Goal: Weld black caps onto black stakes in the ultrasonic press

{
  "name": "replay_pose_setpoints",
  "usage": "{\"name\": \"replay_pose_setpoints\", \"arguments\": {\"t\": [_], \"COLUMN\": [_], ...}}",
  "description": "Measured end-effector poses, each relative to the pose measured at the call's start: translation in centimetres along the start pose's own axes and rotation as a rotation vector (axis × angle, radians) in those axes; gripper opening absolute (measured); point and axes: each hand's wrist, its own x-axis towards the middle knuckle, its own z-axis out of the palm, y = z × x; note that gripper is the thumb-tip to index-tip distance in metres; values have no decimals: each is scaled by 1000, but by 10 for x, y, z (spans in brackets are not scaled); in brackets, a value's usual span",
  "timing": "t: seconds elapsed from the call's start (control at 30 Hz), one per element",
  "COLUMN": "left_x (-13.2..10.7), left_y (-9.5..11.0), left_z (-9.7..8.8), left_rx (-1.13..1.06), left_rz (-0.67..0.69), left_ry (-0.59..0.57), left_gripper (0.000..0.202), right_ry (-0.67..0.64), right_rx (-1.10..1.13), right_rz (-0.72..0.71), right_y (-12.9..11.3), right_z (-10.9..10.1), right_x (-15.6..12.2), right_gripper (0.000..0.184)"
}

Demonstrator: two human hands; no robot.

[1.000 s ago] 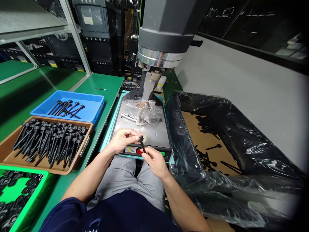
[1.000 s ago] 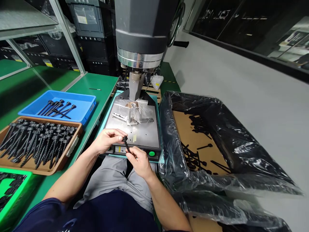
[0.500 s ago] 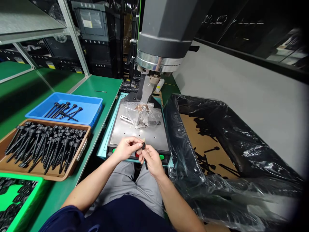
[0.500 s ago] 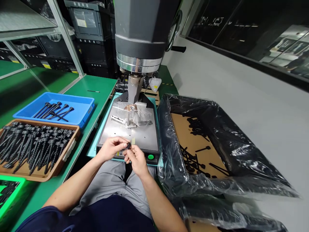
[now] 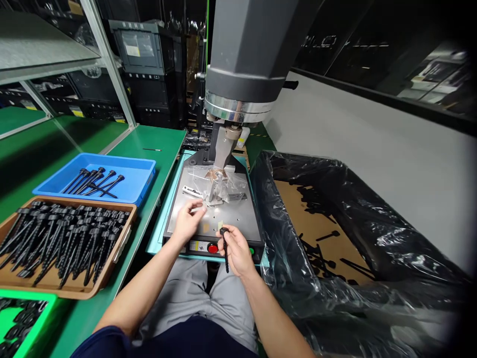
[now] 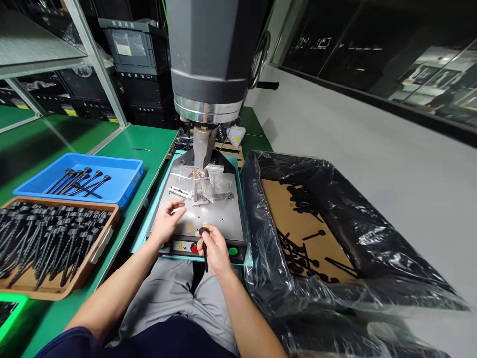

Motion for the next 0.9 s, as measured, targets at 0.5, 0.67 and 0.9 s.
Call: {"name": "replay_pose_setpoints", "arguments": {"t": [0.5,0.67,0.9], "left_x": [56,45,45], "left_y": [13,37,46], "left_z": [2,13,11], "left_rx": [-438,-558,-582], "left_rz": [-363,-328,-297], "left_ry": [-143,-230,-198], "left_gripper": [49,47,60], "right_ry": [-67,-239,-63], "right_rx": [137,220,-46], "right_rz": [255,229,-290], "right_y": [12,26,0], "right_z": [11,50,61], "right_x": [42,67,108], "right_gripper": [40,32,40]}}
